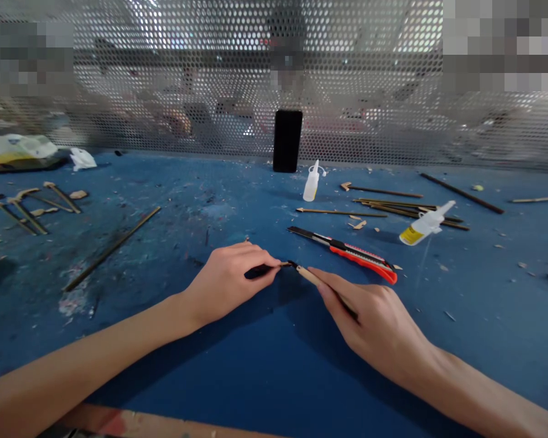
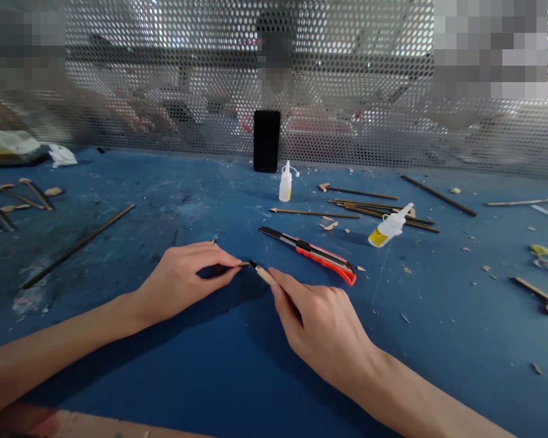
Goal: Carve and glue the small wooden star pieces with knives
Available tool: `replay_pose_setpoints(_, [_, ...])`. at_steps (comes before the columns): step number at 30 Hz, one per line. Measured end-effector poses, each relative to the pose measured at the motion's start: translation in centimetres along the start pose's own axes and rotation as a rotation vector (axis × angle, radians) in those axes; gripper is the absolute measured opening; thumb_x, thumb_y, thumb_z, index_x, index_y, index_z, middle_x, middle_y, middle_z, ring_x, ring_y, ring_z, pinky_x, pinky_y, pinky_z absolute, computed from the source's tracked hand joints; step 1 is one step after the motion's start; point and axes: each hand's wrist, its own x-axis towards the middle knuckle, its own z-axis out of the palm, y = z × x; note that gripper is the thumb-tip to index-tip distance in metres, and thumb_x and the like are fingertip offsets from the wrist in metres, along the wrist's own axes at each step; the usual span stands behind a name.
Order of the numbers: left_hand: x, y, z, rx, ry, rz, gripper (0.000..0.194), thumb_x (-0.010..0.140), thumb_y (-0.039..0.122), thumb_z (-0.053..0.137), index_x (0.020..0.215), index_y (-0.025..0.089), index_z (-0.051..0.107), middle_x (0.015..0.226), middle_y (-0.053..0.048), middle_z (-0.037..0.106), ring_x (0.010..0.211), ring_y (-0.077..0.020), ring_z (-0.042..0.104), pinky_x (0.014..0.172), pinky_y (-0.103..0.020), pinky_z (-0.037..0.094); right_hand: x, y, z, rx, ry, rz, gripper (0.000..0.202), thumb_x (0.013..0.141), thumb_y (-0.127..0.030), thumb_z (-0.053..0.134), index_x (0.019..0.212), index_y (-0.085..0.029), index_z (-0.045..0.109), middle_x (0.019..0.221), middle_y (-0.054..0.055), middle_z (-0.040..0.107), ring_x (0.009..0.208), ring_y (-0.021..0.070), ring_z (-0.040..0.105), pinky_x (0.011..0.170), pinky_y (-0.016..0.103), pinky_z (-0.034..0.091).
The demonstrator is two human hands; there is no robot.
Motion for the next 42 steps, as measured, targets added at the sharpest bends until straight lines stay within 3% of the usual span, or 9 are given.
replay_pose_setpoints(5, [0.9, 0.8, -0.6, -0.245, -0.123, -0.354, 0.016, 0.093, 0.038, 0.070, 0.091, 0.025, 0.078, 0.077, 0.004, 0.074, 0.068, -0.0124, 0.065, 0.063, -0.022, 0.048, 0.1, -0.3, -0.1, -0.025, 0.030, 0.023, 0.042, 0.107, -0.036, 0.041, 0.137, -0.023, 0.068, 0.077, 0.002, 0.079, 0.055, 0.0190, 0.071, 0.051, 0.031, 0.044])
replay_pose_setpoints(8, [1.1, 0.8, -0.6, -0.306, -0.136, -0.418, 0.018, 0.091, 0.041, 0.072, 0.090, 0.024, 0.078, 0.077, 0.004, 0.074, 0.069, -0.0126, 0.064, 0.062, -0.021, 0.046, 0.2, -0.5, -0.1, -0.020, 0.026, 0.032, 0.042, 0.107, -0.036, 0.041, 0.135, -0.022, 0.069, 0.075, 0.003, 0.079, 0.051, 0.0174, 0.067, 0.050, 0.031, 0.041])
replay_pose_setpoints(16, [1.0, 1.0, -0.2, -0.356, -0.112, -0.423, 0.019, 0.089, 0.039, 0.074, 0.085, 0.020, 0.076, 0.071, 0.003, 0.070, 0.063, -0.0104, 0.058, 0.057, -0.020, 0.042, 0.5, -0.9, 0.5, -0.094, 0.069, 0.036, 0.040, 0.107, -0.037, 0.043, 0.136, -0.025, 0.068, 0.067, 0.001, 0.075, 0.049, 0.0191, 0.066, 0.050, 0.032, 0.032])
replay_pose_setpoints(21, [1.1, 1.2, -0.1, -0.405, -0.103, -0.465, 0.017, 0.088, 0.034, 0.075, 0.082, 0.018, 0.073, 0.075, 0.003, 0.072, 0.067, -0.0102, 0.062, 0.061, -0.019, 0.046, 0.5, -1.0, 0.6, -0.096, 0.060, 0.060, 0.039, 0.106, -0.037, 0.045, 0.134, -0.026, 0.069, 0.070, 0.001, 0.077, 0.052, 0.0197, 0.068, 0.051, 0.031, 0.035])
replay_pose_setpoints(42, [0.7, 1.1, 0.1, -0.380, -0.070, -0.390, 0.014, 0.089, 0.030, 0.073, 0.083, 0.018, 0.073, 0.072, 0.003, 0.069, 0.065, -0.0096, 0.061, 0.060, -0.019, 0.046, 0.8, -1.3, 0.5, -0.057, 0.040, 0.101, 0.040, 0.105, -0.040, 0.044, 0.131, -0.026, 0.072, 0.067, 0.002, 0.074, 0.052, 0.0179, 0.064, 0.053, 0.029, 0.037])
